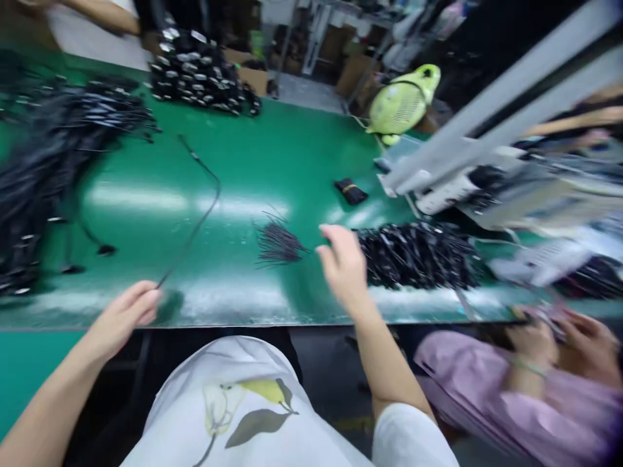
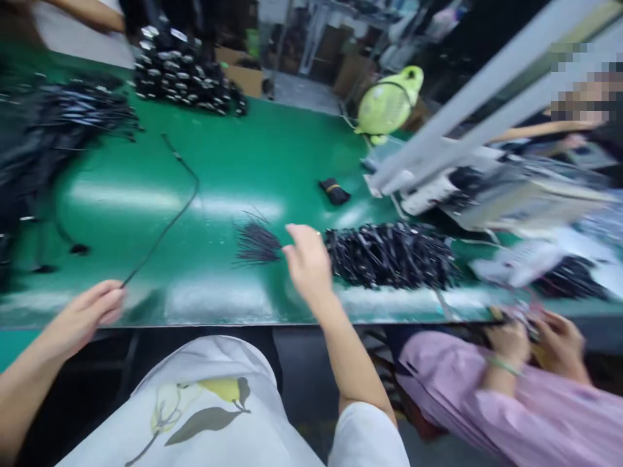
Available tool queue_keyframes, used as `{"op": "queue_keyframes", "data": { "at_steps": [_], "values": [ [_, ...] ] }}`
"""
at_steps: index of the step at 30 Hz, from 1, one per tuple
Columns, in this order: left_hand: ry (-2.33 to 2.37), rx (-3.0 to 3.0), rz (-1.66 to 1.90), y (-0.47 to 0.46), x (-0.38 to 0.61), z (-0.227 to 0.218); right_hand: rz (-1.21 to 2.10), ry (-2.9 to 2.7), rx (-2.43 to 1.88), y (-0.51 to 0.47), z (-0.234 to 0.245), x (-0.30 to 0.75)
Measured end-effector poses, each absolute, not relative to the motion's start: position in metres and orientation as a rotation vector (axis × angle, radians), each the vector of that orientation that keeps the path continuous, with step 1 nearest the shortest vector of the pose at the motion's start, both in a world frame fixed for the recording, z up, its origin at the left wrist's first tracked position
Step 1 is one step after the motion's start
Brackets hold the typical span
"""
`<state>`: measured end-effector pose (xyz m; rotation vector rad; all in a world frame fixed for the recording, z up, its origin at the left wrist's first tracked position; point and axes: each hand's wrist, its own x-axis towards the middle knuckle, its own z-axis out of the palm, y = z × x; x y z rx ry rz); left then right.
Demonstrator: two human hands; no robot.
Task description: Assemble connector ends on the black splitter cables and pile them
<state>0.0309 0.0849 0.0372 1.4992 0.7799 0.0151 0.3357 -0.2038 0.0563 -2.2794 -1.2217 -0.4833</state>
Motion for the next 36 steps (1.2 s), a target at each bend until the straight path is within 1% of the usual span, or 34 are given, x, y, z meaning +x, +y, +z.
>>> {"op": "queue_keyframes", "data": {
  "at_steps": [2,4,6,8,12,15,17,18,20,21,23,25,28,31,33,36],
  "values": [
    [0.662,1.321,0.015,0.072,0.04,0.05,-0.328,-1.705,-2.003,-0.125,0.052,0.288],
    [0.548,1.202,0.007,0.063,0.042,0.066,-0.323,-1.952,-1.843,-0.052,0.051,0.259],
    [0.476,1.099,0.047,0.061,0.028,0.082,-0.351,-2.082,-1.833,0.011,0.055,0.261],
    [0.428,0.953,0.253,0.069,-0.003,0.096,-0.383,-2.141,-1.944,0.057,0.069,0.288],
    [0.429,0.59,0.93,0.106,-0.076,0.108,-0.609,-1.981,-2.235,0.103,0.114,0.353],
    [0.647,0.618,1.161,0.127,-0.102,0.102,-0.731,-1.92,-2.276,0.101,0.134,0.346],
    [0.871,0.903,1.201,0.132,-0.096,0.092,-0.664,-2.06,-2.25,0.079,0.132,0.307],
    [0.959,1.105,1.199,0.131,-0.087,0.087,-0.575,-2.199,-2.208,0.064,0.128,0.282],
    [0.994,1.504,1.106,0.123,-0.059,0.078,-0.35,-2.489,-1.914,0.03,0.117,0.235],
    [0.923,1.646,1.015,0.116,-0.043,0.074,-0.287,-2.554,-1.784,0.015,0.114,0.216],
    [0.685,1.716,0.709,0.101,-0.013,0.068,-0.255,-2.551,-1.683,-0.005,0.114,0.197],
    [0.463,1.507,0.425,0.086,0.008,0.063,-0.285,-2.445,-1.782,-0.011,0.12,0.204],
    [0.33,1.07,0.267,0.08,0.016,0.063,-0.24,-2.282,-1.979,-0.009,0.124,0.25],
    [0.299,0.755,0.286,0.098,0.008,0.072,-0.024,-2.167,-1.959,-0.021,0.11,0.297],
    [0.291,0.554,0.407,0.112,0.002,0.082,0.091,-2.056,-1.887,-0.034,0.095,0.313],
    [0.278,0.326,0.632,0.124,-0.004,0.097,0.081,-1.869,-1.801,-0.054,0.074,0.316]
  ]
}}
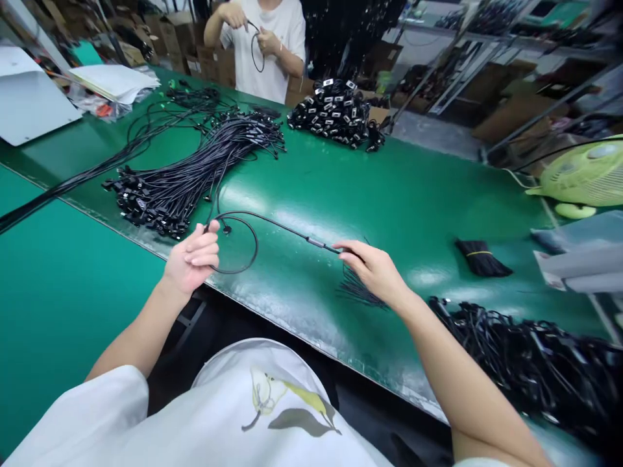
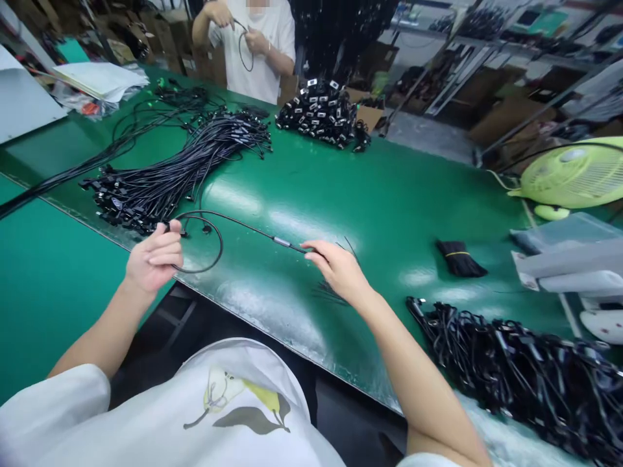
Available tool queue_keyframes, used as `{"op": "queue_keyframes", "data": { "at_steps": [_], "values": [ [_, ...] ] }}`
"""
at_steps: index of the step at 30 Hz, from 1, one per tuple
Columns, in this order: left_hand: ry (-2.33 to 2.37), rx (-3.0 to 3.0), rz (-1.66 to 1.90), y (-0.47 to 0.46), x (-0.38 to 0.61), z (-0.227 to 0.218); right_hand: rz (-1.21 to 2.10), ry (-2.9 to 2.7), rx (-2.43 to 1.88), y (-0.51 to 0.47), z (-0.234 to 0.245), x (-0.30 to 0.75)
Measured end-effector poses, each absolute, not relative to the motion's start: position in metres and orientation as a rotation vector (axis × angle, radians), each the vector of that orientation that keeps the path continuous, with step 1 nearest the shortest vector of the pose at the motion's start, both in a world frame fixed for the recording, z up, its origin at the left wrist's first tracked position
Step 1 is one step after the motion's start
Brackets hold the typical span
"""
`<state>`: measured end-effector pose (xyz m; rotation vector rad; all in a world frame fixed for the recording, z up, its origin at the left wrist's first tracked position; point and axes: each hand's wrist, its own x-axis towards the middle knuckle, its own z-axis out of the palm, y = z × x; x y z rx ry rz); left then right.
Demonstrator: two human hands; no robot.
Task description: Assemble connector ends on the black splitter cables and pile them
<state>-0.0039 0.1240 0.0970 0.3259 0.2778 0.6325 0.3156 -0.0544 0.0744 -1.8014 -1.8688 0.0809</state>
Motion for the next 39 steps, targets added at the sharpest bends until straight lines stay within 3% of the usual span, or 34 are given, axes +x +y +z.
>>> {"op": "queue_keyframes", "data": {
  "at_steps": [12,17,21,24,31,39],
  "values": [
    [0.382,0.361,0.727,0.111,0.03,0.097,-0.58,-2.145,-1.978,-0.081,0.072,0.28],
    [0.466,1.174,0.673,0.083,0.069,0.071,-0.011,-2.453,-1.947,-0.066,0.075,0.225],
    [0.444,1.7,0.421,0.066,0.069,0.06,0.348,-2.08,-1.77,-0.054,0.097,0.224],
    [0.313,1.597,0.271,0.064,0.063,0.062,0.587,-1.625,-1.587,-0.047,0.095,0.242],
    [0.375,0.869,0.379,0.058,0.082,0.06,1.037,-0.764,-1.087,-0.037,0.047,0.223],
    [0.578,0.985,0.334,0.03,0.078,0.033,1.12,-0.305,-0.867,-0.038,0.048,0.199]
  ]
}}
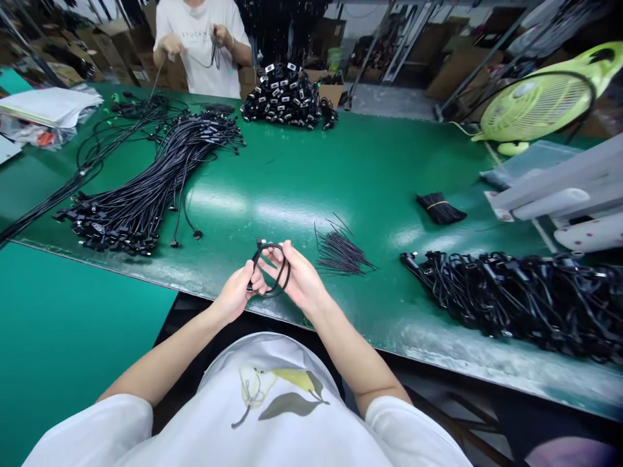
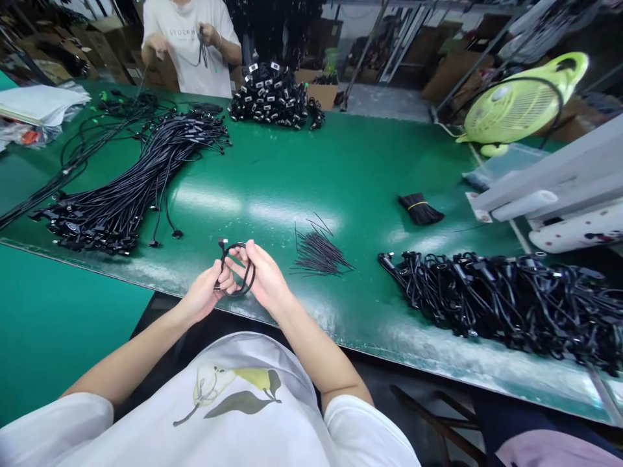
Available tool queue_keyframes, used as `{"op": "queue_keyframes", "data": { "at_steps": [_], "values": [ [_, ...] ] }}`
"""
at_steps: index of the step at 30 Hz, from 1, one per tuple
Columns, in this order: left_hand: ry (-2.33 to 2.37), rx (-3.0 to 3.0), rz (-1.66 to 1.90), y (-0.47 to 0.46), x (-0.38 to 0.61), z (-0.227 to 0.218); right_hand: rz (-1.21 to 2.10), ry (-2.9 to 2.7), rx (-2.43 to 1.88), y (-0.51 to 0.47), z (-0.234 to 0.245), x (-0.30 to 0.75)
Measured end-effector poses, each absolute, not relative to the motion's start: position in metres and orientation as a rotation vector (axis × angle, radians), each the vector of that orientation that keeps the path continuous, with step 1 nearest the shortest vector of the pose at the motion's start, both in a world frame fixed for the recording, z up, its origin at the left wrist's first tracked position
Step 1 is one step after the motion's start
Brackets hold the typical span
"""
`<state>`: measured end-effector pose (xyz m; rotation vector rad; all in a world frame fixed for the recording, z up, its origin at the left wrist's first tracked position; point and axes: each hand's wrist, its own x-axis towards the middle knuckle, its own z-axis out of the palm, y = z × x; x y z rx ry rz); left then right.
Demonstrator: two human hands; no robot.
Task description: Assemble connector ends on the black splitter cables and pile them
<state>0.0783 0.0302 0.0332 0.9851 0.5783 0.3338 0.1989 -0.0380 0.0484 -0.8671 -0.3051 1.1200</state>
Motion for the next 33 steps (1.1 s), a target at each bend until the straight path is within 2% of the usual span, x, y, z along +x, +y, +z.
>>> {"op": "queue_keyframes", "data": {
  "at_steps": [4,8,12,18,24,26,31,33],
  "values": [
    [0.645,1.11,0.336,0.023,0.074,0.016,0.872,-0.426,-1.044,-0.034,0.035,0.183],
    [0.563,1.017,0.248,0.014,0.07,0.013,0.985,-0.358,-1.094,-0.033,0.032,0.181],
    [0.513,0.85,0.098,0.007,0.069,0.017,0.947,-0.331,-1.042,-0.035,0.035,0.188],
    [0.345,0.996,-0.039,0.008,0.07,0.017,1.035,-0.553,-0.997,-0.041,0.042,0.192],
    [0.424,0.942,-0.084,0.012,0.073,0.021,0.717,-0.628,-1.101,-0.04,0.048,0.186],
    [0.403,0.924,-0.129,0.015,0.074,0.025,0.773,-0.605,-1.078,-0.039,0.047,0.19],
    [0.35,0.734,-0.252,0.013,0.076,0.032,1.233,-0.403,-0.854,-0.044,0.051,0.207],
    [0.372,0.708,-0.239,0.009,0.079,0.033,1.235,-0.371,-0.83,-0.046,0.055,0.207]
  ]
}}
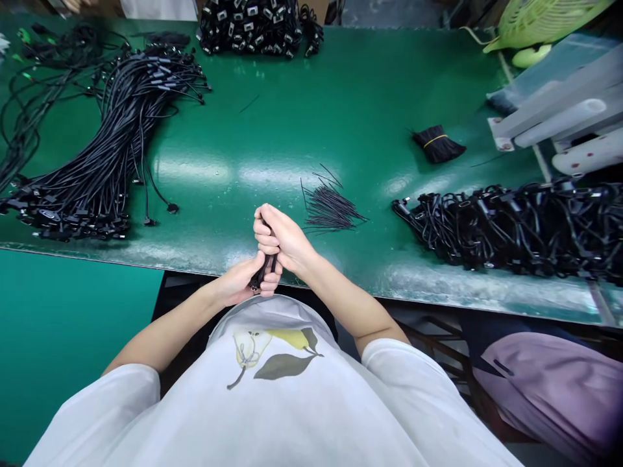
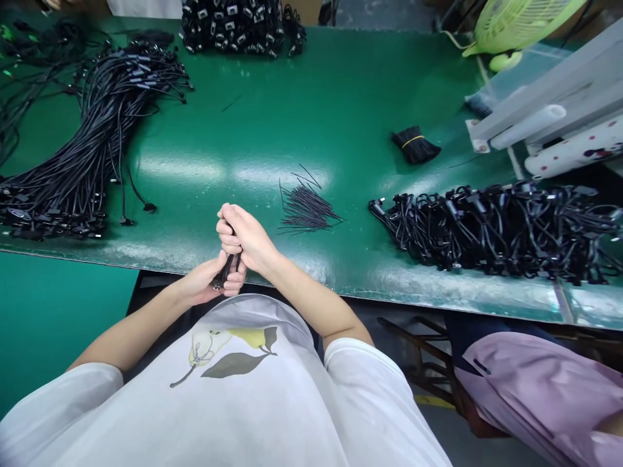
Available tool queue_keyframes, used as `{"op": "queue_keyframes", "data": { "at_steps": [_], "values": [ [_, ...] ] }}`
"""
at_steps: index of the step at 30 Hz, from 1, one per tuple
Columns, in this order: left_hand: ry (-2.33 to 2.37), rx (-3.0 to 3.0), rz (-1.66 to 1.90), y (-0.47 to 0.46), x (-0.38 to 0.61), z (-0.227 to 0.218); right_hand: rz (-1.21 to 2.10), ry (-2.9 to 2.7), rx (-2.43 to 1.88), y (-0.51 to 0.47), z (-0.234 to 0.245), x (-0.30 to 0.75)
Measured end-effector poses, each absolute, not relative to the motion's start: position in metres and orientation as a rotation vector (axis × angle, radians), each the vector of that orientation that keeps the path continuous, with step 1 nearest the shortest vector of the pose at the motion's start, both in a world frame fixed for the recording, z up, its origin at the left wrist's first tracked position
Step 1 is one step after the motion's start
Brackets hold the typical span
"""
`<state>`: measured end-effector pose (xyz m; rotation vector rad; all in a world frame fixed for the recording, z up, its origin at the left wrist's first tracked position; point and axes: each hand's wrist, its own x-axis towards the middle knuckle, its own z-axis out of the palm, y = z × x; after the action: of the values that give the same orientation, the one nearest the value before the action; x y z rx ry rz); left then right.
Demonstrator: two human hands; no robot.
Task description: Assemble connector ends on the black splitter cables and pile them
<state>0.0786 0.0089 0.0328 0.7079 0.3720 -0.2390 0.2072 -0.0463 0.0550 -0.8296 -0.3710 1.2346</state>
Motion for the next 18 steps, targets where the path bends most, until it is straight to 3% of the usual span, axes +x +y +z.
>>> {"op": "queue_keyframes", "data": {
  "at_steps": [7,13,18],
  "values": [
    [0.446,0.875,-0.115,0.005,0.09,0.028,0.821,-0.655,-1.227,-0.054,0.051,0.213],
    [0.478,1.045,-0.206,0.019,0.091,0.022,0.098,-1.902,-1.707,-0.096,0.051,0.254],
    [0.326,1.274,-0.403,0.017,0.093,0.019,-0.02,-2.48,-1.789,-0.121,0.042,0.248]
  ]
}}
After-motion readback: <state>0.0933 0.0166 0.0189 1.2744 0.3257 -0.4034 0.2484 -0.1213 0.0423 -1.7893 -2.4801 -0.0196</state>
